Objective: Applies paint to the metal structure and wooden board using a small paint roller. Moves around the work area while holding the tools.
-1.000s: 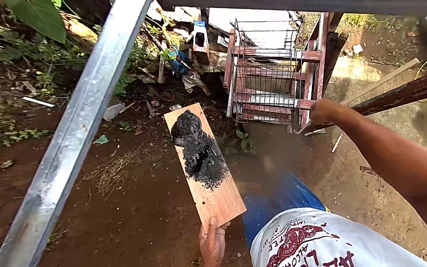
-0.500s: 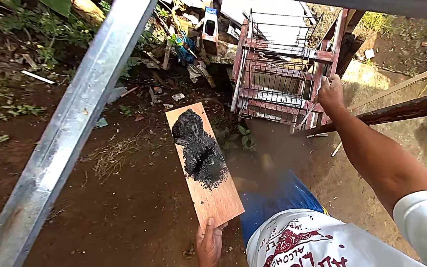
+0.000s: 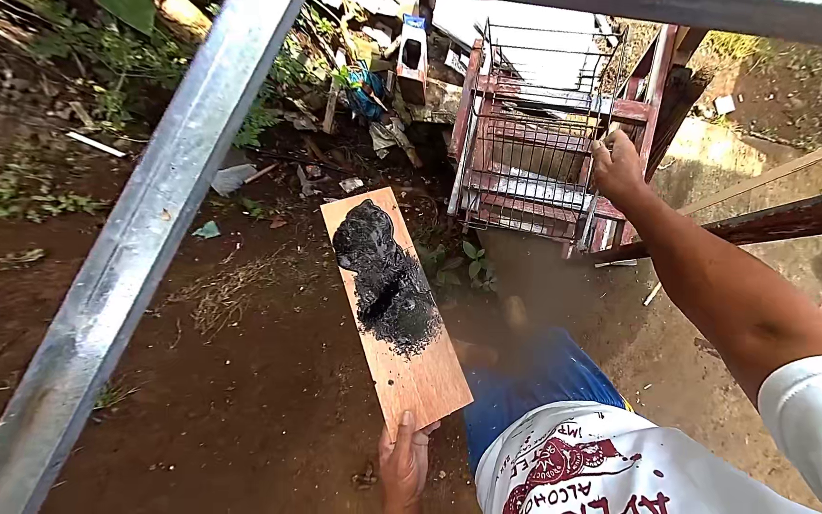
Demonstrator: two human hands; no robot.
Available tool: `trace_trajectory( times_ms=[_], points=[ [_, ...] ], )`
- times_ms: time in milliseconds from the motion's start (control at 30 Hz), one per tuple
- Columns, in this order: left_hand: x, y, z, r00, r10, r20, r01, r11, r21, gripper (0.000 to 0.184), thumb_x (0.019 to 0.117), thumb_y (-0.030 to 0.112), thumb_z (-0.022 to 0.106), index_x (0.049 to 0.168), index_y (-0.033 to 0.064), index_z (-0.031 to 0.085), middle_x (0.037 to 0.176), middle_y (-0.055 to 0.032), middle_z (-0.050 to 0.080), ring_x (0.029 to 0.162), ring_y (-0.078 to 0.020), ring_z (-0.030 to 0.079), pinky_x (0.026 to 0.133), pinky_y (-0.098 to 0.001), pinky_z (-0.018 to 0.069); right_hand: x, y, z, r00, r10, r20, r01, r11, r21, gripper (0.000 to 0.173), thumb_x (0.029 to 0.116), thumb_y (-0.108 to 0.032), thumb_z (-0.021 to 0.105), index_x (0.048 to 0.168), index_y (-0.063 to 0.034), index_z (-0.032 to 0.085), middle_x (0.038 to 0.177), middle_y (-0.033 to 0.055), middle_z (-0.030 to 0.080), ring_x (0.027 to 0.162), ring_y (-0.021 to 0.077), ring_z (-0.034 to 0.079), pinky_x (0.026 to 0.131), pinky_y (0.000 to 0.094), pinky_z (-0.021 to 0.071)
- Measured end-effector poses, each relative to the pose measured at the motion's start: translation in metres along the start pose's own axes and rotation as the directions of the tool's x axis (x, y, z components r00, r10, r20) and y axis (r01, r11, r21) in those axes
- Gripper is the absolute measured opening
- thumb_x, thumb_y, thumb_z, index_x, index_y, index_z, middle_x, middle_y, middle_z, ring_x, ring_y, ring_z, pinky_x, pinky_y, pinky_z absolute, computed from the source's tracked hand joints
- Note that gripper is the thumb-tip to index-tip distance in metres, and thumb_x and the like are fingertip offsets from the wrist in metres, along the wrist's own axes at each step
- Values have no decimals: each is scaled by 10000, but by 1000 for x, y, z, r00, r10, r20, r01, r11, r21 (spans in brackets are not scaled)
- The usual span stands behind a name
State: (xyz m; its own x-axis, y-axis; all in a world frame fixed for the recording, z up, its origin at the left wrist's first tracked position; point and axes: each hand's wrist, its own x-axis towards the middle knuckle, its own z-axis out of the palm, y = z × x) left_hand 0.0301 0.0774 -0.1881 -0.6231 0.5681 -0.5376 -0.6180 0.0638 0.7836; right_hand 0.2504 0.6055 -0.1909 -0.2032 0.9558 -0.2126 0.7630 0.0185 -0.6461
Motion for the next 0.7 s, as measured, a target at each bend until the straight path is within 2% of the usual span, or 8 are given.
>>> trace_trajectory(
  times_ms=[67,100,167,233,333,533,600,700],
  points=[
    [-1,-1,-1,1000,7,-8,-7,1000,1,527,934,341,742,1299,26,529,1085,-150,741,865,-258,764,705,-416,658,-12,4,3,998,-3,64,-1,999,50,398,1102,-301,406,1271,41,522,1062,243,640,875,340,677,820,547,557],
    [-1,-1,-1,1000,13,-13,-13,1000,0,527,936,346,740,1299,25,534,1083,-151,741,860,-258,764,705,-415,657,-19,-2,0,998,-50,49,47,996,75,377,1098,-296,410,1237,33,531,998,219,640,812,313,672,781,524,565],
    [-3,0,-1,1000,17,-24,-17,1000,-6,525,943,347,733,1307,29,528,1082,-154,740,853,-260,763,705,-413,658,-39,-18,-11,979,-202,-31,204,968,148,320,1097,-274,415,1145,19,535,832,131,599,660,216,622,678,435,567],
    [-5,-2,-5,1000,19,-24,-19,1000,-14,502,959,335,714,1312,33,522,1094,-155,738,862,-258,763,711,-412,657,-58,-27,-16,934,-335,-122,356,897,263,253,1096,-247,424,1067,-9,505,742,39,541,586,133,583,631,364,574],
    [-4,-4,-5,1000,20,-22,-20,999,-29,486,966,318,706,1313,28,529,1100,-167,735,864,-266,763,707,-418,656,-72,-25,-5,913,-372,-168,408,822,398,183,1090,-208,421,1030,-45,479,663,-1,523,556,141,594,617,388,592],
    [-6,-8,-2,999,2,-35,-3,1000,-23,496,955,312,719,1305,18,527,1097,-159,737,880,-262,762,714,-417,656,-63,-15,26,922,-354,-157,387,829,404,182,1087,-204,421,1005,-53,481,660,-2,524,548,124,576,592,347,563],
    [-6,-9,-1,999,-3,-39,2,1000,-26,506,947,313,726,1302,14,523,1089,-160,739,874,-260,763,709,-417,657,-68,-20,19,916,-375,-140,397,805,441,174,1092,-200,408,1007,-63,476,676,-16,525,568,113,585,622,342,576],
    [-7,-13,-2,999,-15,-40,13,999,-48,513,952,315,722,1309,4,524,1099,-170,736,878,-266,763,720,-420,656,-67,-32,18,880,-444,-169,460,707,538,153,1098,-205,378,1020,-102,459,674,-40,520,608,125,608,684,386,595]
  ],
)
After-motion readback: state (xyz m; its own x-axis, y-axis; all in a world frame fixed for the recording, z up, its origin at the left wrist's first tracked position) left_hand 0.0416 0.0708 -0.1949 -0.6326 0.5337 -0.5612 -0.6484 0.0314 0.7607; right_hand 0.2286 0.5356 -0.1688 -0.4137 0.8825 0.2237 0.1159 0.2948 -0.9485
